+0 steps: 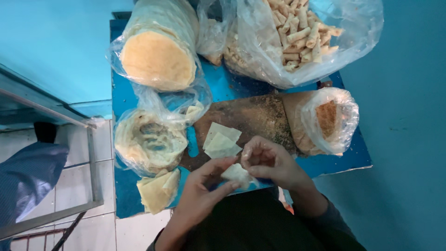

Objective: The person takes thin square pastry sheets one at a time from a stack on a small blue table, places a bit of filling from a bowl onto a sheet, folds the sheet over the filling by hand, and sets the folded piece on a growing pile of finished snacks. Bags of rolled snacks and a brown powder sit nearby on the table.

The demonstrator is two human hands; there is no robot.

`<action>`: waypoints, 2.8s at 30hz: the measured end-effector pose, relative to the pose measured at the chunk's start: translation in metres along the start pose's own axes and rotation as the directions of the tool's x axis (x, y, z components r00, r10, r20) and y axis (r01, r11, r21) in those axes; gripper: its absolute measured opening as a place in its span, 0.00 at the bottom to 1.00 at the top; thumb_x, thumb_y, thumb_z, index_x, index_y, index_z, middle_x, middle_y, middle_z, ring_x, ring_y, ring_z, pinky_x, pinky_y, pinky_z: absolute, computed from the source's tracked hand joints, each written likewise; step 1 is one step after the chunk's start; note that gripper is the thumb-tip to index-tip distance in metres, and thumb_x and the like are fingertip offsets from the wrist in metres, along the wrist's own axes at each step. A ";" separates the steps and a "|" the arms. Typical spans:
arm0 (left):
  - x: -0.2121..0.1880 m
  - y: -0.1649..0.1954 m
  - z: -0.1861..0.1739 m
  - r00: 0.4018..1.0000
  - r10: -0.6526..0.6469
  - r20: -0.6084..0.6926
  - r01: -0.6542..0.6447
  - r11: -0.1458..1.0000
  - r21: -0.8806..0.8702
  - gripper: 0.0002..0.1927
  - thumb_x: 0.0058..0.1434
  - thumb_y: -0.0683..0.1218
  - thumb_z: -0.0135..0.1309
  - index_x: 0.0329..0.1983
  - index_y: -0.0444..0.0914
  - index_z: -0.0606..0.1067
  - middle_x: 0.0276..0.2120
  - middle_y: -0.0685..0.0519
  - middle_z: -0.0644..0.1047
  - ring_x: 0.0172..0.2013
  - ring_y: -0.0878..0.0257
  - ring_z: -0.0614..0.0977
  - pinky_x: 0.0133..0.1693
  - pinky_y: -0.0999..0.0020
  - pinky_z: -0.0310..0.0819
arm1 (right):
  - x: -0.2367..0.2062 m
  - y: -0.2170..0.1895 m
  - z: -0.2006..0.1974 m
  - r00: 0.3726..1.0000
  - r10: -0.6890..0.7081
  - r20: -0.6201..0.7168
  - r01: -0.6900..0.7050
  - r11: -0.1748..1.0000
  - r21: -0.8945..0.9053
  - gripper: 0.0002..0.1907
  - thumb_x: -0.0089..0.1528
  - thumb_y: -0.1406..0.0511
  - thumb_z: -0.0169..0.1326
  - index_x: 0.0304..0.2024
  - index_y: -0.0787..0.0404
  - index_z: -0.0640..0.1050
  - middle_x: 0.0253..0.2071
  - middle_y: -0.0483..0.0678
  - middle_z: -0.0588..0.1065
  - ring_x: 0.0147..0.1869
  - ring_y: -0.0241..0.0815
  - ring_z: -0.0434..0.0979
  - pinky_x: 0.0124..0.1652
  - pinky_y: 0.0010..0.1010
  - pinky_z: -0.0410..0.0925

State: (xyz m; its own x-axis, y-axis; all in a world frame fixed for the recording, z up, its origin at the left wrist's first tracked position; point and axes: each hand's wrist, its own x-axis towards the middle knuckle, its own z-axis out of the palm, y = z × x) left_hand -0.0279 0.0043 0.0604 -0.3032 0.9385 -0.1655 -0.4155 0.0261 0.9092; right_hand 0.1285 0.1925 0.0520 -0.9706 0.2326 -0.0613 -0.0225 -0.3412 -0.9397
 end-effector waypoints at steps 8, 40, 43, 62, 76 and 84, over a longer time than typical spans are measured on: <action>-0.008 -0.018 -0.005 0.961 0.219 -0.171 -0.165 0.945 0.282 0.13 0.62 0.36 0.60 0.50 0.32 0.80 0.42 0.53 0.82 0.43 0.69 0.83 0.46 0.75 0.77 | 0.000 0.021 0.009 0.986 0.105 -0.130 -0.128 0.975 -0.182 0.19 0.59 0.73 0.62 0.51 0.60 0.72 0.47 0.46 0.75 0.51 0.34 0.77 0.45 0.26 0.72; -0.006 -0.023 -0.007 0.750 0.637 0.179 -0.275 0.054 0.960 0.20 0.51 0.38 0.56 0.50 0.33 0.77 0.49 0.48 0.76 0.58 0.50 0.75 0.64 0.29 0.51 | 0.017 -0.009 0.037 0.852 -0.482 0.203 0.280 0.094 -0.955 0.17 0.58 0.71 0.63 0.50 0.55 0.80 0.45 0.51 0.80 0.48 0.48 0.84 0.42 0.35 0.77; -0.010 -0.032 -0.008 0.748 0.637 0.185 -0.264 0.029 0.964 0.19 0.53 0.38 0.55 0.50 0.33 0.77 0.51 0.46 0.75 0.60 0.49 0.75 0.64 0.27 0.49 | 0.014 -0.008 0.037 0.849 -0.493 0.188 0.258 0.077 -0.963 0.18 0.56 0.71 0.63 0.49 0.54 0.80 0.44 0.50 0.80 0.48 0.48 0.84 0.42 0.37 0.77; 0.001 -0.046 0.000 0.752 0.643 0.147 -0.248 0.070 0.966 0.24 0.62 0.57 0.62 0.51 0.34 0.78 0.54 0.41 0.74 0.62 0.47 0.72 0.64 0.28 0.49 | 0.092 -0.058 0.051 0.899 -0.247 0.363 0.379 0.018 -0.925 0.27 0.54 0.68 0.60 0.58 0.51 0.79 0.54 0.57 0.67 0.56 0.58 0.70 0.52 0.46 0.67; 0.008 -0.046 -0.003 0.709 0.672 0.213 -0.296 0.010 0.955 0.29 0.62 0.56 0.61 0.55 0.28 0.76 0.53 0.39 0.75 0.60 0.42 0.72 0.64 0.30 0.50 | 0.154 -0.024 0.075 0.823 -0.075 0.563 0.565 0.009 -0.825 0.04 0.52 0.69 0.56 0.31 0.58 0.78 0.49 0.52 0.65 0.56 0.53 0.64 0.51 0.42 0.61; 0.008 -0.050 -0.004 0.749 0.629 0.209 -0.313 0.059 0.948 0.27 0.65 0.55 0.60 0.55 0.28 0.75 0.53 0.39 0.75 0.60 0.43 0.72 0.67 0.37 0.54 | 0.155 -0.029 0.074 0.838 -0.079 0.539 0.542 0.228 -0.809 0.07 0.52 0.72 0.57 0.24 0.60 0.70 0.46 0.50 0.64 0.51 0.50 0.64 0.48 0.40 0.62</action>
State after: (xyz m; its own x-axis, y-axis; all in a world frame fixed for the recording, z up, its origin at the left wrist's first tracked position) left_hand -0.0134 0.0095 0.0123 -0.3091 0.7914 0.5274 0.8835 0.0337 0.4672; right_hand -0.0394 0.1715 0.0943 -0.9412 -0.2692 0.2041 -0.3372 0.7851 -0.5195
